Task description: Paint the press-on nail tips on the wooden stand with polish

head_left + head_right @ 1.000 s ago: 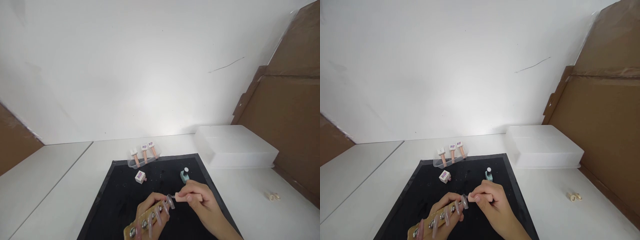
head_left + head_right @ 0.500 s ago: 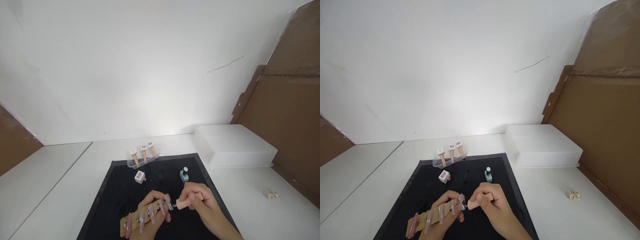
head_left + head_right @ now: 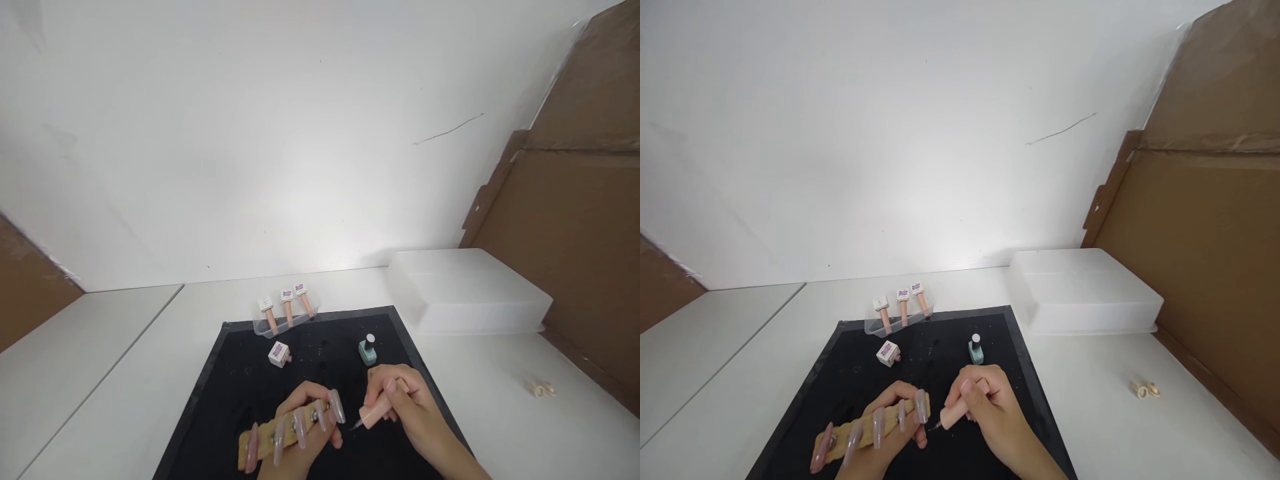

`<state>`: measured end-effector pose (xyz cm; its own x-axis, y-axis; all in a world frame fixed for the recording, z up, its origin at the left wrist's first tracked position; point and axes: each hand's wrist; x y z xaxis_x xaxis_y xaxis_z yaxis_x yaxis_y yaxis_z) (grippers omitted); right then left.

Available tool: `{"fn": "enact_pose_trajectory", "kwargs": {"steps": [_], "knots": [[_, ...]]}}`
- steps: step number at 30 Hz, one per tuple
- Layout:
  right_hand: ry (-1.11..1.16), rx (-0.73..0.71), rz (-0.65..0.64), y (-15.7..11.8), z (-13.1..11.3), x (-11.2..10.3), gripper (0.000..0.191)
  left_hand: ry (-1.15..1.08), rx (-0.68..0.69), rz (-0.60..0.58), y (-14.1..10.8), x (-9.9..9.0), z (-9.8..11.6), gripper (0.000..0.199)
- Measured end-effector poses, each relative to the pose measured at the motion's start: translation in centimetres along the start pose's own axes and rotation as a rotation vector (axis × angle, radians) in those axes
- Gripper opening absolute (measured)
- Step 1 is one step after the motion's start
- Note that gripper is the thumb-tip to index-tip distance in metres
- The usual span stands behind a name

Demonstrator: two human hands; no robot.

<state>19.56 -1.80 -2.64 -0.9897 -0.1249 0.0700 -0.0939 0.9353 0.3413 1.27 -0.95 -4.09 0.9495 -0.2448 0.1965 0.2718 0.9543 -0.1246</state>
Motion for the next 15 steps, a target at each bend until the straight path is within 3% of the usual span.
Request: {"fn": "enact_pose_trajectory", "kwargs": {"steps": [4, 9, 15], "knots": [[0.094, 0.06, 0.035, 0.19, 0.05, -0.12, 0.049, 0.019, 0.032, 0.109, -0.31, 0.69, -0.27, 0.037], [0.138, 0.209, -0.011, 0.28, -0.05, -0.17, 0.036, -0.025, 0.016, 0.102, -0.5, 1.03, -0.09, 0.039], [0.134, 0.284, -0.113, 0.35, -0.77, 0.07, 0.03, -0.052, 0.037, 0.092, -0.33, 0.94, -0.33, 0.041]]}}
Point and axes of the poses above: each hand's wrist, its own y-axis towards the middle knuckle, its own x-axis out of the palm, z = x × y, and after that the axes turned 1 degree about -x, right-handed
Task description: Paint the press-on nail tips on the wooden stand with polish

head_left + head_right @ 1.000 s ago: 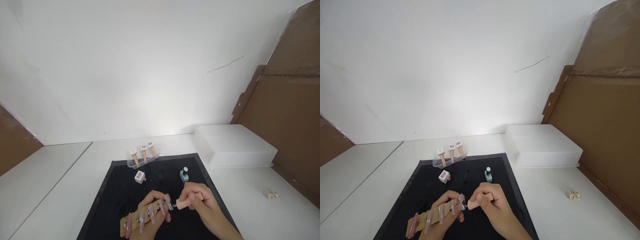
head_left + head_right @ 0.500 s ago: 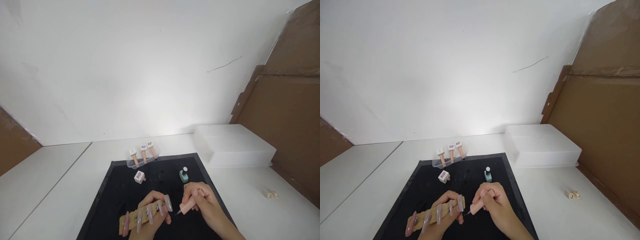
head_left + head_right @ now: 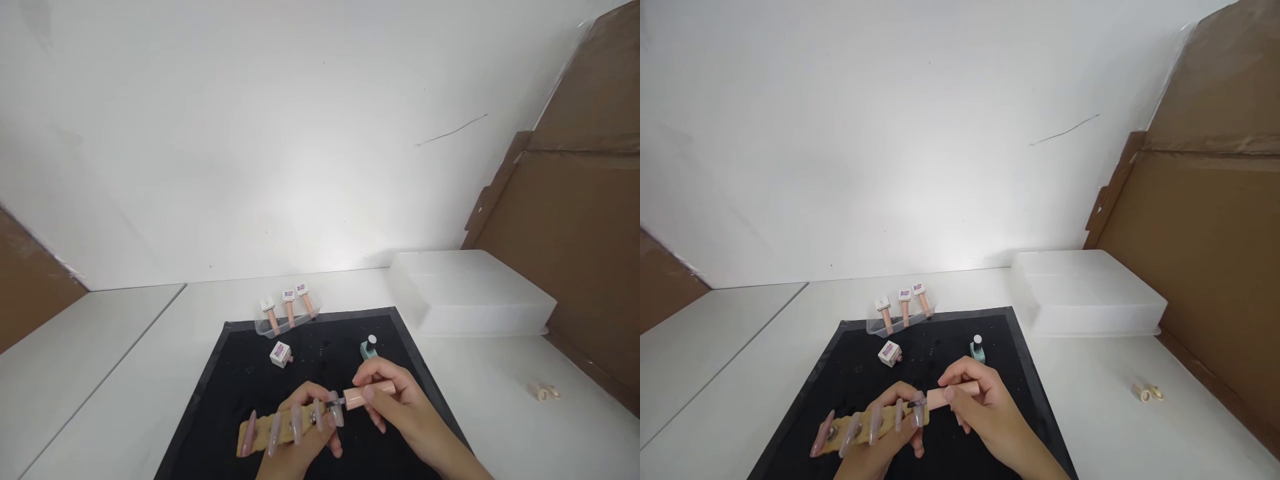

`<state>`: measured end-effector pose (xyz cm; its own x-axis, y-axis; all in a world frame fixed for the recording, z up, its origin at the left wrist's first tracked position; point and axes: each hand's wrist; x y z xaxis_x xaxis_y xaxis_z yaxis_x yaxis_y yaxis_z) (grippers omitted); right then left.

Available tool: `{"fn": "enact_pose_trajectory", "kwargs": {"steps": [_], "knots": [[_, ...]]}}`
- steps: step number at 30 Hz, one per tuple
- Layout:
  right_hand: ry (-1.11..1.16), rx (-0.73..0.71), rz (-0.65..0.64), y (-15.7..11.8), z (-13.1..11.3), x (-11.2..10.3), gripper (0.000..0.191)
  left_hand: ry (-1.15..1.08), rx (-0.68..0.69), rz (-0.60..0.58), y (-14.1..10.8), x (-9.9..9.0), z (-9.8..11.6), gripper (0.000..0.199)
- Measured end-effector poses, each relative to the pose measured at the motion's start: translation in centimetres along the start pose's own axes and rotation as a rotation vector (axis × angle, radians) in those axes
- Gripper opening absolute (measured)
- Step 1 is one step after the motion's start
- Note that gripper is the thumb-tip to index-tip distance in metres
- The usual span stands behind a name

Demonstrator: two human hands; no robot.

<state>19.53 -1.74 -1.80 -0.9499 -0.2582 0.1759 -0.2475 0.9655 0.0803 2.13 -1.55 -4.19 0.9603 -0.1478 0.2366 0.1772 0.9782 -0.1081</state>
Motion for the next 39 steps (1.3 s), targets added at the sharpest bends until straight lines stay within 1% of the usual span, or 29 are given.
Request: {"fn": "enact_pose_trajectory", "kwargs": {"steps": [4, 10, 13, 19, 24, 29, 32, 35, 39], "knots": [[-0.031, 0.014, -0.026, 0.1, -0.2, 0.0, 0.028, -0.016, -0.004, -0.014, 0.1, 0.0, -0.1, 0.043], [-0.102, -0.047, -0.019, 0.1, -0.9, 0.2, 0.026, -0.003, -0.017, 0.002, -0.1, 0.3, 0.5, 0.04], [-0.121, -0.077, -0.016, 0.1, -1.2, 0.2, 0.02, 0.004, -0.027, 0.013, -0.2, 0.4, 0.6, 0.043], [-0.123, -0.142, -0.016, -0.1, -1.1, 0.0, 0.004, 0.018, -0.01, 0.021, -0.1, 0.4, 0.7, 0.042], [-0.104, -0.22, -0.046, 0.0, -1.2, -0.2, 0.017, 0.037, -0.008, 0.009, 0.2, 0.1, 0.4, 0.046], [-0.121, -0.26, -0.085, 0.1, -1.4, -0.3, 0.025, 0.043, -0.034, -0.008, 0.5, -0.6, -0.2, 0.044], [-0.146, -0.289, -0.1, 0.0, -1.7, -0.2, 0.031, 0.075, -0.021, -0.008, 0.6, -0.7, -0.4, 0.041], [-0.207, -0.314, -0.088, -0.1, -2.0, -0.2, 0.036, 0.056, 0.009, -0.03, 0.5, -0.7, -0.3, 0.039], [-0.273, -0.362, -0.067, -0.1, -2.2, -0.1, 0.039, 0.036, 0.01, -0.04, 0.4, -0.7, -0.1, 0.04]]}}
Point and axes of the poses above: each hand's wrist, its own y-axis towards the middle knuckle, its own x-axis out of the palm, z = x × y, and after that the axes turned 1 degree about -x, right-handed
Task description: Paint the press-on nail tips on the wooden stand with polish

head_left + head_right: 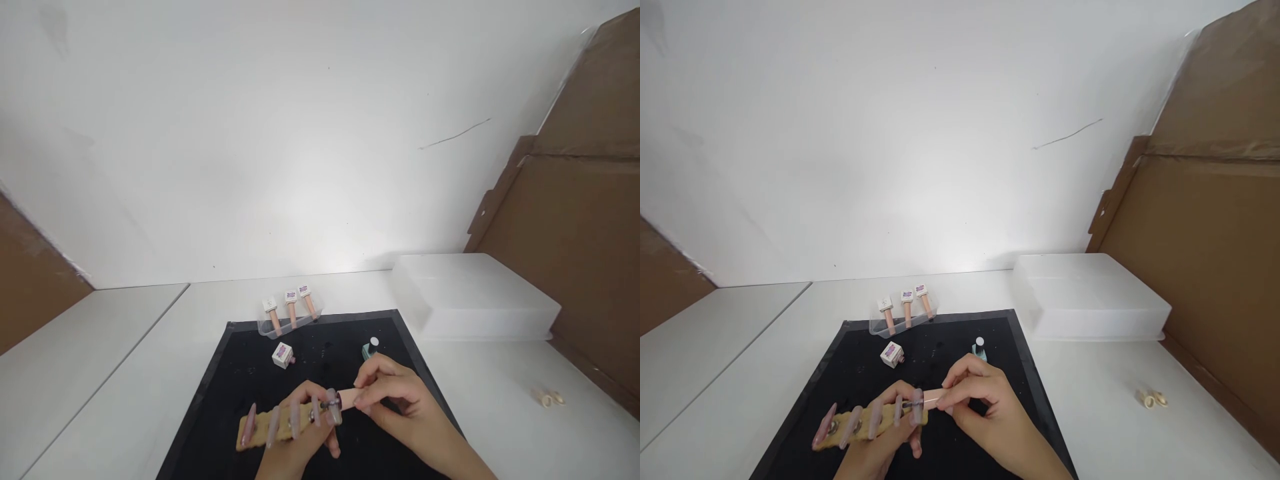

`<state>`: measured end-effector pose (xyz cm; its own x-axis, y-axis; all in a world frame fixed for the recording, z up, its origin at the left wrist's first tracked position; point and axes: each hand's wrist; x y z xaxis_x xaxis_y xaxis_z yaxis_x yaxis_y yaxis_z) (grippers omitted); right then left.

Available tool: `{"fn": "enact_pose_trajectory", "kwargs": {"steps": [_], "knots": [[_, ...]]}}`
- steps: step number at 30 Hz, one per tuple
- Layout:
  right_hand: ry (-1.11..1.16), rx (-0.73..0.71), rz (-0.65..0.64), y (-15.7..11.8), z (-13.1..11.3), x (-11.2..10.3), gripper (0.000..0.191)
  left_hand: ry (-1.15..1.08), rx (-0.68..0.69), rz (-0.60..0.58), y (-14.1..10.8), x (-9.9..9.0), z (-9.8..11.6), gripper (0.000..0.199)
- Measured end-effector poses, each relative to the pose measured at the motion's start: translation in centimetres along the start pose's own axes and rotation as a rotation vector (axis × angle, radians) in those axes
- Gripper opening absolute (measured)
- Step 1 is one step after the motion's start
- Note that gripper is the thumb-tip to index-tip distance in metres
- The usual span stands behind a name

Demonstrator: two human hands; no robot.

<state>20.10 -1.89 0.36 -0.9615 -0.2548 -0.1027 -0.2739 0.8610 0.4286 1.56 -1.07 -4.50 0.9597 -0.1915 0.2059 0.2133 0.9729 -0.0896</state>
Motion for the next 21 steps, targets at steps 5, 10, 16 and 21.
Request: {"fn": "enact_pose_trajectory", "kwargs": {"steps": [5, 10, 16, 21], "knots": [[0.006, -0.034, 0.013, 0.11, -0.12, 0.02, 0.042, 0.009, -0.034, -0.028, -0.03, -0.32, 0.28, 0.033], [0.002, -0.049, 0.022, 0.09, -0.07, 0.06, 0.045, 0.011, -0.053, -0.014, -0.13, -0.15, 0.51, 0.036], [-0.043, -0.069, 0.055, 0.02, -0.08, 0.13, 0.044, 0.012, -0.043, 0.029, -0.15, 0.18, 0.52, 0.04], [-0.074, -0.098, 0.072, 0.28, -0.32, 0.13, 0.041, -0.005, -0.029, 0.032, -0.39, 0.3, 0.82, 0.039]]}}
Point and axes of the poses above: each hand's wrist, its own y-axis towards the middle knuckle, its own x-axis out of the palm, z = x × y, and after that the axes turned 1 degree about -x, right-handed
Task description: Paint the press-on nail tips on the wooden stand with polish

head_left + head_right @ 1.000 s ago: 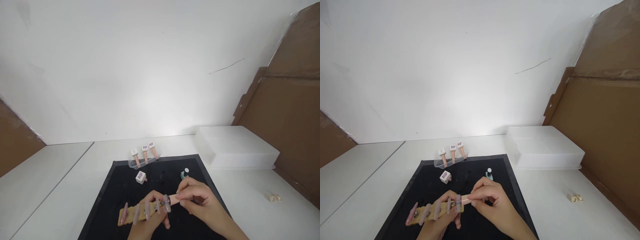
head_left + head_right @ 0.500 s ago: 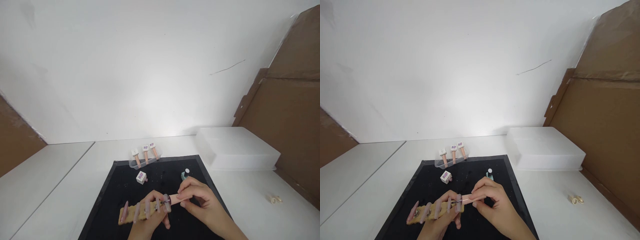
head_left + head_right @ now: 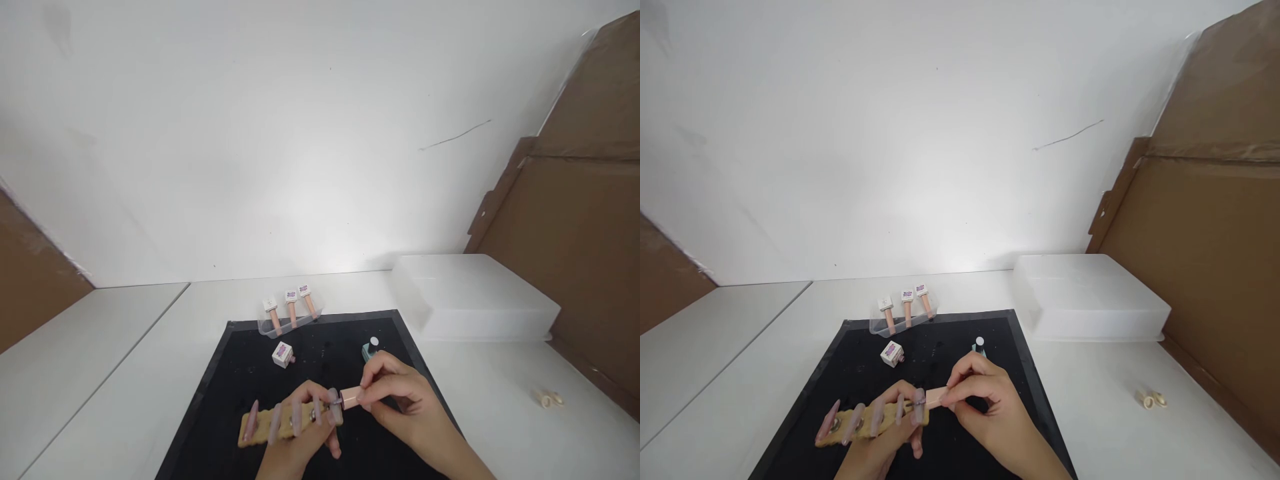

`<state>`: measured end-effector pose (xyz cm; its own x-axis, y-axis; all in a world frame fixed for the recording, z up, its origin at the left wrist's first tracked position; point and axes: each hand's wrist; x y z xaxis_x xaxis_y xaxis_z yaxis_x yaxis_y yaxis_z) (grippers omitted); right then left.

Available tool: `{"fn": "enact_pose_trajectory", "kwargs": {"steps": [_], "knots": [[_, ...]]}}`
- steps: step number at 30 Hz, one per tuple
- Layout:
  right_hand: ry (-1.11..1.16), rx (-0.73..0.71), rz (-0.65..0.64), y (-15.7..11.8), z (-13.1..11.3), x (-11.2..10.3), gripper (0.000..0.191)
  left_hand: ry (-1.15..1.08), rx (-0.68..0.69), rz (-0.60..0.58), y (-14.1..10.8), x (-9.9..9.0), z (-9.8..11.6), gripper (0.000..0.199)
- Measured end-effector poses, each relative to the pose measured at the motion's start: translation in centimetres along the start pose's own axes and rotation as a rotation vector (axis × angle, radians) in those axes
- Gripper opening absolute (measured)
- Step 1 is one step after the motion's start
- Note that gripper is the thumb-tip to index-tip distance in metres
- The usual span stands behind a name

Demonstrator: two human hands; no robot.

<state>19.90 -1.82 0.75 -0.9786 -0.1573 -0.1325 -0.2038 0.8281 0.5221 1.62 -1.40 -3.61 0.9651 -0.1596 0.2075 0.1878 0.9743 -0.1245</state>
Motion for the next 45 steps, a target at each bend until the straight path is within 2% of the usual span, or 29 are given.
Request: {"fn": "enact_pose_trajectory", "kwargs": {"steps": [13, 16, 18, 20, 25, 27, 30, 34, 35, 37, 41, 43, 44, 45], "knots": [[0.014, -0.048, 0.049, -0.1, 0.1, 0.2, 0.041, -0.038, -0.035, -0.029, 0.2, 0.0, -0.3, 0.042], [0.132, 0.05, 0.1, -0.5, 0.6, 0.1, 0.031, -0.035, -0.042, -0.027, -0.2, 0.0, 0.2, 0.044], [0.254, 0.138, 0.121, -0.8, 1.0, 0.1, 0.018, 0.012, -0.033, -0.023, -0.4, 0.0, 0.4, 0.043], [0.379, 0.225, 0.194, -0.9, 1.4, 0.0, 0.01, 0.087, -0.027, -0.015, -0.7, -0.1, 0.6, 0.039], [0.536, 0.416, 0.297, -0.9, 1.2, -0.2, 0.017, 0.174, -0.048, -0.067, -1.0, -0.3, 0.5, 0.03], [0.522, 0.412, 0.321, -0.9, 1.0, -0.2, 0.017, 0.162, -0.04, -0.095, -1.0, -0.3, 0.5, 0.028], [0.42, 0.326, 0.339, -1.0, 1.1, 0.0, 0.023, 0.127, -0.008, -0.112, -0.9, -0.5, 0.5, 0.028], [0.25, 0.251, 0.293, -1.2, 1.5, 0.3, 0.033, 0.125, 0.008, -0.14, -0.7, -1.0, 1.0, 0.027], [0.237, 0.255, 0.27, -1.2, 1.6, 0.3, 0.034, 0.107, 0.006, -0.211, -0.6, -1.1, 1.2, 0.03], [0.257, 0.269, 0.221, -1.3, 1.8, 0.4, 0.036, 0.106, -0.033, -0.272, -0.5, -1.3, 1.4, 0.031], [0.312, 0.29, 0.196, -1.3, 1.7, 0.3, 0.032, 0.214, -0.028, -0.081, -0.6, -1.2, 1.1, 0.027], [0.319, 0.318, 0.209, -1.3, 1.5, 0.2, 0.027, 0.227, -0.041, -0.106, -0.6, -1.1, 0.5, 0.03], [0.318, 0.331, 0.214, -1.3, 1.4, 0.2, 0.027, 0.232, -0.052, -0.155, -0.5, -1.0, 0.2, 0.032], [0.305, 0.339, 0.216, -1.2, 1.3, 0.2, 0.026, 0.226, -0.007, -0.078, -0.5, -0.9, -0.1, 0.032]]}}
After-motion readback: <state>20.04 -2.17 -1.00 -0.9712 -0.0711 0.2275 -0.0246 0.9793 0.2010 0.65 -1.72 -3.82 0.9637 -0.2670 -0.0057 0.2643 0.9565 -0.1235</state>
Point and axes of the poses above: each hand's wrist, its own y-axis towards the middle knuckle, its own x-axis out of the palm, z = x × y, and after that the axes turned 1 degree about -x, right-handed
